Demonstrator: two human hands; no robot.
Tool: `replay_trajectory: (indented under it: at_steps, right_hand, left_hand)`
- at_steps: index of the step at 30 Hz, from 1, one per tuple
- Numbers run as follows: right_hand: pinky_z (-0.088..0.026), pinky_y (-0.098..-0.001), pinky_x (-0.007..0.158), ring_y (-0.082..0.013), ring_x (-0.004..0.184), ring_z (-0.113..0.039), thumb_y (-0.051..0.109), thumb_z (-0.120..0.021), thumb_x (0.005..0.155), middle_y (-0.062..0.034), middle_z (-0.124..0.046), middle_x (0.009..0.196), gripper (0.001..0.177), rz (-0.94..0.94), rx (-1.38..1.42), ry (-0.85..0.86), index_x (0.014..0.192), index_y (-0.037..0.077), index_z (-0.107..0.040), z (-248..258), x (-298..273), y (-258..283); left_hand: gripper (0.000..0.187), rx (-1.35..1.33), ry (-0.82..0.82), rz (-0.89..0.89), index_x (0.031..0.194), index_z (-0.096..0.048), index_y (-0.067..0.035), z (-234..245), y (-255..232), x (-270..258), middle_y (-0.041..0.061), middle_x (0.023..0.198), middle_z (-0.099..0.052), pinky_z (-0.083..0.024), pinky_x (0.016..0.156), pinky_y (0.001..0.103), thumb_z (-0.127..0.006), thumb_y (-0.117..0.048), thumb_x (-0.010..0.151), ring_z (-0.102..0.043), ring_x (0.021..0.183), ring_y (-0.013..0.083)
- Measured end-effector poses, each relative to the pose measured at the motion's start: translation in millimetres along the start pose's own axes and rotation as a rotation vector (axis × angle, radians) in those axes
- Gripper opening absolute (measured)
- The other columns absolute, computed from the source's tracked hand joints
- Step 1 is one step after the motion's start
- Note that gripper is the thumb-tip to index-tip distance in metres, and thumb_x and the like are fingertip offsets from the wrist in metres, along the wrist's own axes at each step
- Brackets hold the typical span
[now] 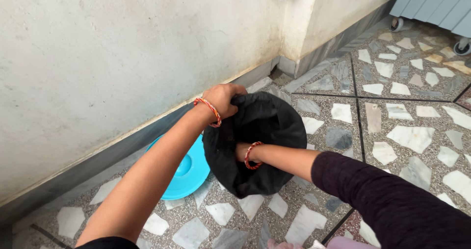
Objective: The person opens a black plastic bag and stretches its opening around the rim of a blue trash bin, then presses the bag down into the bin and places a lid on top.
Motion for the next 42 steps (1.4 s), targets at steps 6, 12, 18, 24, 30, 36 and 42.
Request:
replay_trajectory:
  at_steps: [6, 12, 18, 24, 30, 36, 42]
  right_hand:
    - [-0.057, -0.0474, 0.083, -0.0356, 0.108, -0.067, 0.016, -0.072, 0.089, -0.0190, -0.070, 0.119, 0.040, -0.176, 0.121, -0.328, 0.128, 0.008, -0.066, -4.3, 21.4, -37.7]
    - [-0.059, -0.0470, 0.081, -0.0360, 0.105, -0.070, 0.010, -0.076, 0.083, -0.0185, -0.071, 0.116, 0.050, -0.341, 0.295, -0.518, 0.131, 0.012, -0.062, -17.5, 28.1, -82.5]
    - [-0.060, -0.0430, 0.084, -0.0301, 0.110, -0.073, 0.011, -0.078, 0.081, -0.0122, -0.076, 0.114, 0.036, -0.245, 0.110, -0.095, 0.117, 0.009, -0.077, -20.1, 14.3, -60.5]
    - [-0.056, -0.0431, 0.083, -0.0301, 0.106, -0.069, 0.015, -0.074, 0.086, -0.0127, -0.072, 0.113, 0.031, -0.118, -0.020, -0.051, 0.116, 0.008, -0.075, -70.8, 66.4, -72.6]
    - [-0.055, -0.0424, 0.087, -0.0295, 0.110, -0.067, 0.017, -0.068, 0.090, -0.0123, -0.069, 0.121, 0.031, -0.122, -0.016, -0.069, 0.120, 0.010, -0.072, -124.8, 155.0, -88.4]
    - [-0.053, -0.0416, 0.090, -0.0288, 0.114, -0.064, 0.019, -0.061, 0.095, -0.0118, -0.066, 0.128, 0.032, -0.115, -0.033, -0.136, 0.125, 0.011, -0.068, -112.9, 167.0, -98.4]
    - [-0.057, -0.0434, 0.086, -0.0306, 0.106, -0.072, 0.017, -0.060, 0.094, -0.0174, -0.074, 0.116, 0.026, -0.173, 0.022, -0.157, 0.111, 0.005, -0.076, -75.6, 170.9, -103.3]
  left_hand:
    - [0.052, 0.049, -0.096, -0.083, 0.119, -0.070, -0.022, -5.6, -5.1, 5.3, 0.011, 0.114, -0.073, -0.055, 0.088, 0.047, -0.074, -0.011, 0.068, -0.067, 0.107, 0.0364]
    - [0.053, 0.042, -0.089, -0.059, 0.121, -0.069, -0.021, -0.9, 12.3, 9.7, 0.012, 0.116, -0.072, -0.054, 0.089, 0.047, -0.075, -0.012, 0.069, -0.067, 0.108, 0.0362]
    - [0.051, 0.000, -0.066, 0.030, 0.122, -0.070, -0.023, 3.3, 17.9, 7.9, 0.010, 0.116, -0.074, -0.054, 0.091, 0.046, -0.076, -0.013, 0.072, -0.067, 0.109, 0.0347]
    - [0.053, 0.049, -0.046, 0.036, 0.124, -0.069, -0.023, 5.0, 10.2, 7.7, 0.011, 0.116, -0.073, -0.053, 0.090, 0.047, -0.076, -0.013, 0.072, -0.066, 0.109, 0.0359]
    - [0.051, 0.089, 0.018, 0.013, 0.121, -0.070, -0.023, 2.3, -2.4, 16.5, 0.010, 0.112, -0.074, -0.054, 0.089, 0.046, -0.075, -0.011, 0.071, -0.068, 0.107, 0.0345]
    - [0.048, 0.109, 0.009, -0.071, 0.116, -0.070, -0.020, -0.2, -8.7, 16.6, 0.009, 0.106, -0.075, -0.055, 0.085, 0.046, -0.075, -0.011, 0.069, -0.069, 0.103, 0.0338]
    - [0.043, 0.094, -0.009, -0.098, 0.110, -0.072, -0.020, 3.4, -1.1, 9.7, 0.010, 0.103, -0.075, -0.055, 0.085, 0.046, -0.075, -0.011, 0.068, -0.069, 0.102, 0.0339]
Point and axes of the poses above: each hand's wrist, its own x-axis towards the middle knuckle, its own z-axis out of the back of the hand, y = z × x, the point moved 2 cm from there along x, towards the middle knuckle
